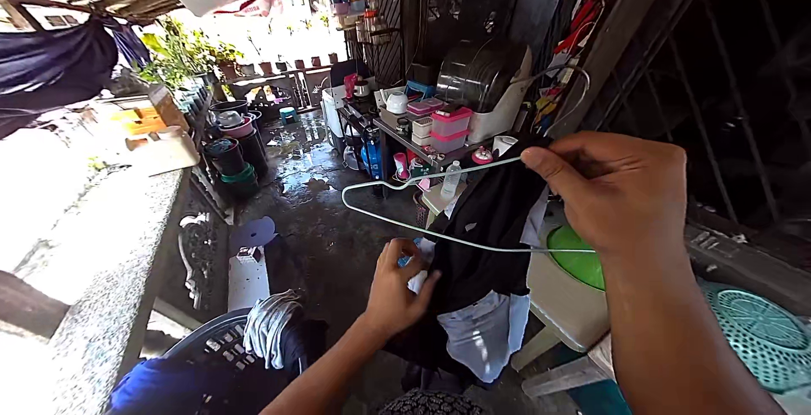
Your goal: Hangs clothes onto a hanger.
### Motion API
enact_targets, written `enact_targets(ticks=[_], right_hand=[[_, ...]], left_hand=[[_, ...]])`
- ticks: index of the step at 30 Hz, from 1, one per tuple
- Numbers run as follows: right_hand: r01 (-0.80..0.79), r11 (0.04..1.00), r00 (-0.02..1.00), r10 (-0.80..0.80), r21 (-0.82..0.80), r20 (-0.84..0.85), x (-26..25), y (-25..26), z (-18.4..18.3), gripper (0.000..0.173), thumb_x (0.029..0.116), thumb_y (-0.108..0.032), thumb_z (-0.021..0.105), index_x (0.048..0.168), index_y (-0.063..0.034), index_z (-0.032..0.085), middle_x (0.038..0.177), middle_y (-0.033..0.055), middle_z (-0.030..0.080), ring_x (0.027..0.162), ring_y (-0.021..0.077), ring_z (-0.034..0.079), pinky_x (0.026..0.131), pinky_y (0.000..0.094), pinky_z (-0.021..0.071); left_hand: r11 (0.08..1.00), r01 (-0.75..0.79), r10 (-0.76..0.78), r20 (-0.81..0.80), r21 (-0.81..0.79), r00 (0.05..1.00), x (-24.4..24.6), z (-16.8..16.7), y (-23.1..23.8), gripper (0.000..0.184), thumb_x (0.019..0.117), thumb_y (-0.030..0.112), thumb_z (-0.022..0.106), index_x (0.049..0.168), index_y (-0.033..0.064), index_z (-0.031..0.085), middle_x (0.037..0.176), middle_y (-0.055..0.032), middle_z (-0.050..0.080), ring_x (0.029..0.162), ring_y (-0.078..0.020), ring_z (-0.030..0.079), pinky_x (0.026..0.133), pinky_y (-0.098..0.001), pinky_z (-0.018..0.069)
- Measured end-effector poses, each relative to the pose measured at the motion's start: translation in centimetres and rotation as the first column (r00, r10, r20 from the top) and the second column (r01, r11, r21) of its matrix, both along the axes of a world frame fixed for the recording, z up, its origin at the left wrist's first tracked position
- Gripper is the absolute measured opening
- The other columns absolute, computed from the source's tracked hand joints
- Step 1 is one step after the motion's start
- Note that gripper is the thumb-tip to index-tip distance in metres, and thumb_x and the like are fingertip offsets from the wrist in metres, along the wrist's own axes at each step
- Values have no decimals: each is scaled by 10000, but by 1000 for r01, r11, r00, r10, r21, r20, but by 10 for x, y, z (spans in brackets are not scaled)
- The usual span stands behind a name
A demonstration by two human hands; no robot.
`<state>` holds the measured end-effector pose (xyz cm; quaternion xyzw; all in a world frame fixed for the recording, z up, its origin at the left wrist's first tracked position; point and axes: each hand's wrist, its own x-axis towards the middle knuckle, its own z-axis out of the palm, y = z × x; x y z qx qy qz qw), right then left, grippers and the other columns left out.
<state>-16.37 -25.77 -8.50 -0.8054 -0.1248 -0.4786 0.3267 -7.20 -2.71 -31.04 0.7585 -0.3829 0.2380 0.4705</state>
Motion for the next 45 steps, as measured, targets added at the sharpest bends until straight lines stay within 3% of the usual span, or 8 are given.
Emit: enact_targets(ticks=[15,18,23,26,31,34,41,45], right_hand=[[513,839,858,-503,-181,102,-93,-52,-38,264,969,-282,701,914,-27,744,864,78,720,790,96,679,721,286,578],[449,891,890,-440,-64,119,-98,-37,-53,214,944,-254,747,889,-48,733,832,4,700,730,6,639,653,177,554],[292,956,940,-283,-21,189,-105,-15,-63,159,919,-180,779,866,-41,720,818,-21,685,709,2,631,612,164,553],[284,958,941,-272,-33,199,-116,-16,-60,147,905,-171,793,865,-47,725,812,-18,687,706,16,628,608,178,545],[650,756,674,-619,74,403,-143,-23,-71,281,866,-220,842,993,-82,632,1039,70,643,1044,220,619,911,417,532],[707,698,574,-659,112,485,-170,5,-117,225,908,-264,765,899,-157,566,899,2,577,837,122,598,746,321,531],[762,647,625,-735,5,-263,-163,24,-213,525,898,-580,693,1055,-78,699,907,59,701,721,180,683,592,403,594],[668,736,718,-598,112,-356,-183,-20,-202,277,992,-295,642,1100,-54,728,983,84,721,820,196,721,725,422,636]], left_hand=[[909,264,-389,427,324,816,6,163,67,335,989,374,571,712,200,646,1243,-35,649,1253,-256,558,1037,-514,462],[732,618,-681,304,286,666,-1,167,71,507,893,737,589,802,245,668,1356,-15,646,1371,-286,515,1151,-552,411],[866,300,-442,334,399,833,-3,160,-3,587,1027,570,517,1440,156,565,1302,-55,651,1168,-216,648,944,-471,578],[870,309,-457,396,383,797,-4,147,-37,341,1055,428,521,1009,157,722,780,8,662,670,-154,649,556,-379,547],[921,252,-365,437,296,822,-20,145,-60,335,1056,340,508,875,125,690,703,-6,625,605,-171,623,513,-388,514],[959,155,-249,439,239,864,-34,150,-74,335,1050,351,521,853,131,680,687,-7,614,587,-176,608,497,-398,487],[993,112,-119,417,42,901,-82,180,-93,314,1055,311,577,856,91,680,636,-20,580,532,-162,548,482,-378,440],[986,169,-150,461,-1,875,-91,181,-106,309,1056,290,583,871,64,686,650,-42,595,546,-162,556,501,-373,446]])
